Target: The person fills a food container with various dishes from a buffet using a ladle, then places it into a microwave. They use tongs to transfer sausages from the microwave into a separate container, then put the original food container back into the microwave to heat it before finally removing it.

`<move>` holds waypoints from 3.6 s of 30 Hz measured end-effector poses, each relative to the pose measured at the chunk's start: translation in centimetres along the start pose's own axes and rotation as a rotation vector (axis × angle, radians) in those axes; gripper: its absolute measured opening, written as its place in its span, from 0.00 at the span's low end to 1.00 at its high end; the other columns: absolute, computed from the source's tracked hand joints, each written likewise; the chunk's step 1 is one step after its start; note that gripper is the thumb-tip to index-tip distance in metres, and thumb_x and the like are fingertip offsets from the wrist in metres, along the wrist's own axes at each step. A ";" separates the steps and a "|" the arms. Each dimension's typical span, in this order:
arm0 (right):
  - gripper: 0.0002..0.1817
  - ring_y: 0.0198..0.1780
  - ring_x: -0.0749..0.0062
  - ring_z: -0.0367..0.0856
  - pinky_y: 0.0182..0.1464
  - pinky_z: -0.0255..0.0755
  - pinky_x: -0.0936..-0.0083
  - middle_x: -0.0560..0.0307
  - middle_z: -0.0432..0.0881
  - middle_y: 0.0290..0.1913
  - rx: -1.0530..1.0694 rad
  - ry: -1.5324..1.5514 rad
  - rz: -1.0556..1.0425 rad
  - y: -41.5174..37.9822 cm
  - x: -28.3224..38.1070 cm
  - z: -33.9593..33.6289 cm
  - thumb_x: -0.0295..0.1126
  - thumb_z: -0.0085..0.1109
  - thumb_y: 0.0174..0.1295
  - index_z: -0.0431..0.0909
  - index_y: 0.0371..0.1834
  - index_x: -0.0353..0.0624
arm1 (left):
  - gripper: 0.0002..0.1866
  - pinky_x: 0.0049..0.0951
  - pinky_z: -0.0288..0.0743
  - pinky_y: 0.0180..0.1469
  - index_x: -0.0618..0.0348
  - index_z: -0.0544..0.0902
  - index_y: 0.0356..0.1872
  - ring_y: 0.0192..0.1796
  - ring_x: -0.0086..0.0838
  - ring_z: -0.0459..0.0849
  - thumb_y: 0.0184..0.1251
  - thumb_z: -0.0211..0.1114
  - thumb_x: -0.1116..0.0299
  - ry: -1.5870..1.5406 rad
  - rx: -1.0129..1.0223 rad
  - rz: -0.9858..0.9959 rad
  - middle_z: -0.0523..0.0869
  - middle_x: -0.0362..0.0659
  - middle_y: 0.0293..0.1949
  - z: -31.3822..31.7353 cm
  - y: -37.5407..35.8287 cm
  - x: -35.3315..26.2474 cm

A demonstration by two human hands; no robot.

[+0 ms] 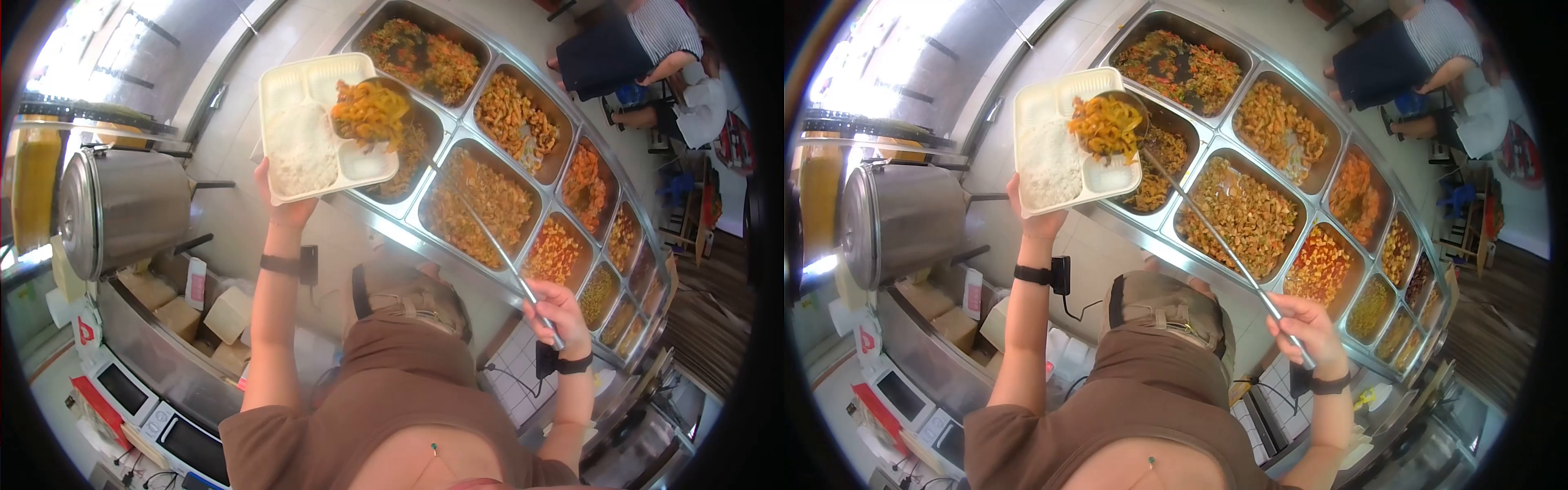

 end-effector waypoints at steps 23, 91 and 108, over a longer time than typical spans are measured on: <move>0.25 0.28 0.65 0.77 0.29 0.72 0.75 0.56 0.77 0.35 -0.196 -1.748 -0.667 0.2 4.5 9.7 0.17 0.57 0.52 0.76 0.56 0.45 | 0.30 0.42 0.60 0.67 0.58 0.64 0.66 0.66 0.39 0.67 0.66 0.46 0.52 -0.132 0.061 0.093 0.68 0.46 0.65 0.4 -0.9 -3.7; 0.18 0.11 0.84 0.61 0.09 0.56 0.87 0.60 0.73 0.25 -0.486 -0.183 -0.153 2.0 -2.7 -6.9 0.26 0.47 0.64 0.71 0.57 0.38 | 0.52 0.35 0.50 0.71 0.50 0.38 0.73 0.71 0.33 0.55 0.55 0.67 0.69 0.166 0.165 -0.133 0.55 0.43 0.70 5.8 -5.4 9.6; 0.20 0.13 0.87 0.60 0.10 0.55 0.89 0.61 0.69 0.28 -0.513 0.008 -0.309 -4.1 -4.8 -10.6 0.28 0.48 0.67 0.66 0.62 0.38 | 0.52 0.36 0.58 0.68 0.47 0.38 0.73 0.69 0.34 0.61 0.54 0.67 0.70 0.093 0.238 -0.435 0.58 0.44 0.69 9.1 -6.1 19.2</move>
Point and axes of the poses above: each hand's wrist, its own y-axis towards the middle knuckle, its own z-axis out of the palm, x = y × z, the point moved 10 cm from there along y, towards the middle knuckle
